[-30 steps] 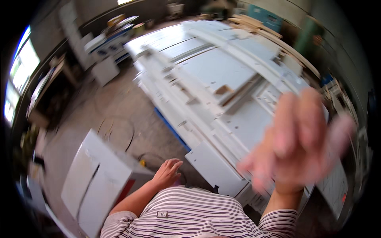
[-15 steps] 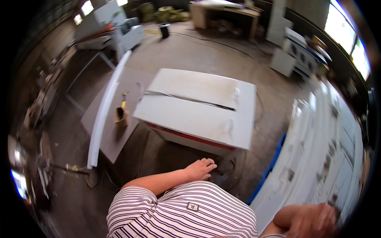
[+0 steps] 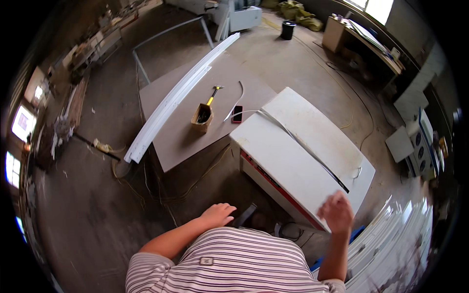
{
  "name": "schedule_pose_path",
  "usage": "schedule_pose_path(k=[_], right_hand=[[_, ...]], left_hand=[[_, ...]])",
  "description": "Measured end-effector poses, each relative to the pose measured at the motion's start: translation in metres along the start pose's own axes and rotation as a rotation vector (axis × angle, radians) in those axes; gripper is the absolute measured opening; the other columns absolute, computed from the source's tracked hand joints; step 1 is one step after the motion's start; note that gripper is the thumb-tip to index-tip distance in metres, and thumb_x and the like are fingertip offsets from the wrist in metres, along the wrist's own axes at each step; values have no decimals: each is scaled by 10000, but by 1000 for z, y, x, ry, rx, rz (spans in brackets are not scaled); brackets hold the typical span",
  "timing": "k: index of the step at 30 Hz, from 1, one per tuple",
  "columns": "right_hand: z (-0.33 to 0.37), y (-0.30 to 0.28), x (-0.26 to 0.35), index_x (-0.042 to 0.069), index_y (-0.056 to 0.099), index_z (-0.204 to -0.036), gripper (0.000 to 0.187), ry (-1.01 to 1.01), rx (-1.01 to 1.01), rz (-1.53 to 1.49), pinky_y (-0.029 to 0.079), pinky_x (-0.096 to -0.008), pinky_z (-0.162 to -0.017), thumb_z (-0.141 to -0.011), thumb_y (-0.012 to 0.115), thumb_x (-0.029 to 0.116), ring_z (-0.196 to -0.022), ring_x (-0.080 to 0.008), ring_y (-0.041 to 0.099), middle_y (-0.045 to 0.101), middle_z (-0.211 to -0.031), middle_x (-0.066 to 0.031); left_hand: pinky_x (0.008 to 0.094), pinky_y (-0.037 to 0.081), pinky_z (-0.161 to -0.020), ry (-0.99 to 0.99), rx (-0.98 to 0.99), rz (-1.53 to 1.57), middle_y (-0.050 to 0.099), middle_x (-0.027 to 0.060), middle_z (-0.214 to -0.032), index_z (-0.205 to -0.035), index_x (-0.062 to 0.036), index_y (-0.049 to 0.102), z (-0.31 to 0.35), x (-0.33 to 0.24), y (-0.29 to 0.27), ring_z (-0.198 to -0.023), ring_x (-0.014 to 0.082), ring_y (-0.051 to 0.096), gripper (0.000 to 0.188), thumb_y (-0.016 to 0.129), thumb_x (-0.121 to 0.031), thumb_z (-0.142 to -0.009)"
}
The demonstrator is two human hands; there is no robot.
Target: The person picks up long white metal strips from a workbench, aligns them, and places them onto a stack of similar parts. The person repeats this process several times, handling the strips one at a time and organizing them in a pile.
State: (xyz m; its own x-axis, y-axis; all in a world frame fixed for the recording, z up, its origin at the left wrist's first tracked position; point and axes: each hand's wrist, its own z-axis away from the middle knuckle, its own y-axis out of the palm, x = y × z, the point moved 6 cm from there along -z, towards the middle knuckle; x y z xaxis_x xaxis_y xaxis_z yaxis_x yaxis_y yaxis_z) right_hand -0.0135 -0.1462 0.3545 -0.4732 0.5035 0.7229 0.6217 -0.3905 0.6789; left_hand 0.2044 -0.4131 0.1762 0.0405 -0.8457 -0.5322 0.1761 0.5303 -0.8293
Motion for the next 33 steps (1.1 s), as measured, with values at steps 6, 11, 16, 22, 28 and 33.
schedule_pose_path(k=[6, 11, 16, 22, 28, 33], right_hand=[[-127, -5, -177, 31, 535, -1035, 281, 520, 120, 62, 514, -382, -840, -971, 496, 301, -878, -226, 646, 643, -988, -129], [-147, 75, -319, 49, 550, -1029, 216, 945, 406, 117, 490, -332, -865, -993, 473, 247, -913, -193, 634, 643, -994, -97], [-142, 137, -421, 53, 560, -998, 245, 1172, 696, 280, 491, -306, -876, -1001, 493, 288, -914, -167, 630, 635, -981, -68], [-200, 184, -526, 66, 574, -990, 245, 1284, 602, 353, 486, -282, -858, -1001, 493, 297, -897, -143, 629, 644, -950, -51], [-261, 246, -597, 63, 570, -997, 222, 1291, 487, 243, 487, -270, -837, -1000, 494, 271, -875, -143, 634, 646, -946, -52], [-306, 229, -641, 54, 563, -1001, 214, 1328, 393, 331, 484, -266, -834, -1001, 491, 255, -880, -163, 637, 647, -937, -69]], left_hand=[[444, 463, -898, -553, -195, 168, 575, 138, -1136, -1246, -114, 524, 105, 54, 36, -1084, 323, 561, 415, 589, -323, -893], [431, 492, -853, -875, -426, 619, 592, 202, -1104, -1231, -81, 518, 175, 65, 86, -986, 364, 606, 354, 551, -281, -941], [424, 500, -795, -918, -700, 633, 624, 195, -1038, -1200, -64, 537, 219, 116, 124, -909, 348, 621, 372, 590, -307, -923], [422, 495, -838, -1074, -674, 696, 626, 201, -1075, -1201, -57, 544, 286, 195, 68, -995, 355, 616, 397, 595, -326, -913], [446, 488, -844, -1047, -462, 627, 626, 182, -1099, -1150, -41, 579, 322, 320, 16, -1015, 367, 598, 384, 549, -344, -916], [433, 491, -828, -996, -383, 639, 651, 162, -1046, -1133, -44, 581, 312, 440, -20, -978, 347, 616, 361, 576, -327, -909]])
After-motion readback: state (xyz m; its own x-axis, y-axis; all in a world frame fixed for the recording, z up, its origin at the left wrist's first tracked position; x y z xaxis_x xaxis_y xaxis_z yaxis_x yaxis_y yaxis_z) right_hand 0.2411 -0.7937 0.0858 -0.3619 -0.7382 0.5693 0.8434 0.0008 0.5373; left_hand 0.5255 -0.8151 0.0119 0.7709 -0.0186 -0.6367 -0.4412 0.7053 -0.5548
